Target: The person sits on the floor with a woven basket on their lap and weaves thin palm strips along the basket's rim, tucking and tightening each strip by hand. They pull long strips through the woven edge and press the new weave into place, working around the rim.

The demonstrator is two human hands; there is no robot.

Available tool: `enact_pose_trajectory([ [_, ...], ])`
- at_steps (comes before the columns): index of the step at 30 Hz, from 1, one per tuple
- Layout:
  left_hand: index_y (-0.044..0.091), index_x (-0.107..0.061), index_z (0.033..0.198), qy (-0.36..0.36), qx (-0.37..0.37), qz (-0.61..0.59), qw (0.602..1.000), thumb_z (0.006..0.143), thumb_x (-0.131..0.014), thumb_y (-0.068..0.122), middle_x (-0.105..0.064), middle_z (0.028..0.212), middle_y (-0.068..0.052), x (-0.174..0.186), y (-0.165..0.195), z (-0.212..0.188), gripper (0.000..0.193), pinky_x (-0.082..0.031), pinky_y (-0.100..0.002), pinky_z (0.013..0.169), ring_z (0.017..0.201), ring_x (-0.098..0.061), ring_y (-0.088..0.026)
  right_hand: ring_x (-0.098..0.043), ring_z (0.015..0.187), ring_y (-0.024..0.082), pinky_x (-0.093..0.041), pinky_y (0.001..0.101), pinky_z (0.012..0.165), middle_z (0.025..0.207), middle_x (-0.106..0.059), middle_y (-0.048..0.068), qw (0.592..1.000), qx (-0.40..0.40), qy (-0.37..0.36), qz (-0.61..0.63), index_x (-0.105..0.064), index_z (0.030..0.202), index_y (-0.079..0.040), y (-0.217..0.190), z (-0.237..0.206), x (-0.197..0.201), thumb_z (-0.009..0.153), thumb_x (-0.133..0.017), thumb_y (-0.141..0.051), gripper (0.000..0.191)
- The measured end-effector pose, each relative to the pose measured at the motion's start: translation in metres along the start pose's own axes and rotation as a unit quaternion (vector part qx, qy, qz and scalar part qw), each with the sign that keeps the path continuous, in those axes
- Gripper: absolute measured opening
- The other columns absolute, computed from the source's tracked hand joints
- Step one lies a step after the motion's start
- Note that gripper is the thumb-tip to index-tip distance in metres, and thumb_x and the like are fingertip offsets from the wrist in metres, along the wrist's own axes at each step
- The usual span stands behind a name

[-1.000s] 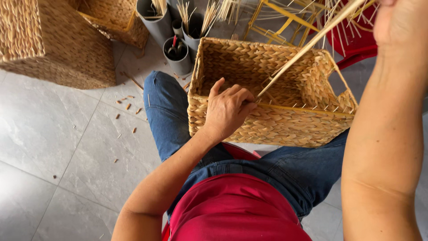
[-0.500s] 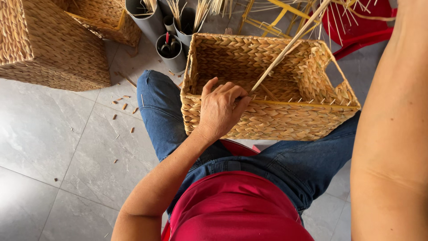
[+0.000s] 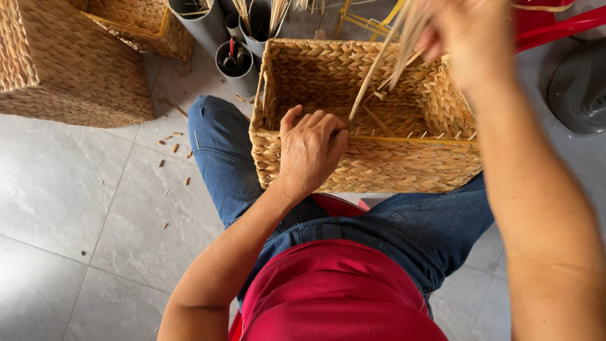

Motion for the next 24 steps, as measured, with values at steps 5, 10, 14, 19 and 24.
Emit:
enact_pose_trajectory([
  [5,0.010,-0.066,0.091,0.001,0.014,0.022,1.000,0.093,-0.066,0.017,-0.063,0.083,-0.003,0.000,-0.001,0.001,0.007,-0.035,-0.051,0.112,0.086,-0.066,-0.024,-0.071,0.063,0.012,-0.056,0.0224,0.047,0.081,-0.069,0.009,0.994,-0.088,-0.058,0.003,-0.069,0.099,0.002,0.041,-0.025,-0.050,0.110,-0.064,-0.011,0.018],
  [10,0.009,-0.065,0.089,-0.019,0.009,0.019,1.000,0.086,-0.070,0.023,-0.065,0.084,-0.002,0.000,-0.001,0.002,0.015,-0.036,-0.052,0.110,0.087,-0.067,-0.024,-0.069,0.060,0.009,-0.055,0.0204,0.047,0.081,-0.072,0.008,0.990,-0.119,-0.079,-0.002,-0.074,0.104,0.000,0.045,-0.035,-0.065,0.105,-0.066,-0.013,0.015],
  [14,0.011,-0.066,0.086,-0.053,0.009,0.079,0.995,0.081,-0.076,0.027,-0.064,0.082,-0.005,-0.008,-0.001,0.003,0.020,-0.037,-0.051,0.103,0.087,-0.066,-0.026,-0.067,0.058,0.008,-0.055,0.0199,0.048,0.082,-0.073,0.007,0.987,-0.149,-0.056,0.000,-0.075,0.104,-0.001,0.048,-0.039,-0.066,0.104,-0.067,-0.015,0.016],
  [19,0.010,-0.062,0.090,-0.066,0.008,0.071,0.995,0.083,-0.078,0.026,-0.065,0.087,-0.006,-0.013,-0.004,0.003,0.023,-0.041,-0.047,0.100,0.088,-0.066,-0.027,-0.068,0.057,0.008,-0.054,0.0200,0.046,0.081,-0.073,0.007,0.985,-0.161,-0.057,0.015,-0.074,0.105,-0.001,0.055,-0.042,-0.069,0.104,-0.066,-0.016,0.017],
  [24,0.009,-0.055,0.099,-0.065,0.017,0.000,0.998,0.081,-0.081,0.020,-0.065,0.089,-0.006,-0.009,-0.008,0.001,0.034,-0.044,-0.047,0.097,0.090,-0.067,-0.029,-0.069,0.059,0.010,-0.056,0.0221,0.047,0.085,-0.075,0.008,0.981,-0.181,-0.060,0.043,-0.074,0.104,-0.001,0.055,-0.042,-0.072,0.103,-0.066,-0.015,0.017],
])
Point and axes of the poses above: each hand's wrist, its own z-axis towards the middle knuckle, its own x-axis out of the back of the hand, y = z × x, the point moved 9 cm from there along z, towards the middle knuckle
